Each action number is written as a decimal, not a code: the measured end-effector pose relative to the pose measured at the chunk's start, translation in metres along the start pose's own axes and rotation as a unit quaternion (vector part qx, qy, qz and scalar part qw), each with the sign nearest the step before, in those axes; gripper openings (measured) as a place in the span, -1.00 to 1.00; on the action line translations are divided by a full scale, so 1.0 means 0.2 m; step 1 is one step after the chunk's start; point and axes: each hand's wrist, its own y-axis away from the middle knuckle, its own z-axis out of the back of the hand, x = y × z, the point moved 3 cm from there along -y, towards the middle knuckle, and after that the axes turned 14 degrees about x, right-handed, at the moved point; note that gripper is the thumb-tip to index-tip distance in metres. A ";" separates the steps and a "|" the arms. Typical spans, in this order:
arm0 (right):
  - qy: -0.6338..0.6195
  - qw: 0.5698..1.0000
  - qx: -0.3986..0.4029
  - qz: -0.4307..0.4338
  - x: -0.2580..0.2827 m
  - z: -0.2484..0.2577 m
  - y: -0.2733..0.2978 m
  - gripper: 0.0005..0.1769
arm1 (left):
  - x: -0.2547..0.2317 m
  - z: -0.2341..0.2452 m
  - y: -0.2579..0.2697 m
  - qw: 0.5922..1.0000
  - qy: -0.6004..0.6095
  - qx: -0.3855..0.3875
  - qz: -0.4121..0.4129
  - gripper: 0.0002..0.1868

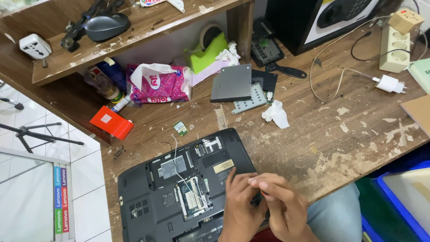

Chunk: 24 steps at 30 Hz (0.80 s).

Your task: The person uses a screwdriver to remove screws from the back panel of a laptop. They then remove a small metal bracket and place it on the table. The person continues to unscrew and remove additional screws from the laptop chassis.

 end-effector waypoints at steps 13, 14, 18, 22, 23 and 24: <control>0.139 0.989 -0.053 -0.004 -0.01 0.00 0.03 -0.72 | -0.06 0.04 -0.03 1.000 0.007 -0.022 0.004 -0.89; 0.139 0.989 -0.053 -0.005 -0.02 0.00 0.03 -0.72 | -0.06 0.05 -0.03 1.000 0.007 -0.022 0.004 -0.89; 0.099 0.995 -0.013 -0.005 -0.02 0.01 0.03 -0.72 | -0.07 0.04 -0.03 1.000 0.006 0.003 0.001 -0.88; 0.182 0.982 -0.052 0.010 -0.06 0.04 0.09 -0.62 | -0.05 0.02 -0.02 1.000 0.001 0.008 0.005 -0.92; 0.182 0.982 -0.052 0.010 -0.07 0.04 0.10 -0.62 | -0.05 0.02 -0.02 1.000 0.002 0.008 0.005 -0.92; 0.192 0.979 -0.059 0.025 -0.07 0.04 0.11 -0.53 | -0.05 0.01 -0.02 1.000 -0.008 0.003 0.005 -0.90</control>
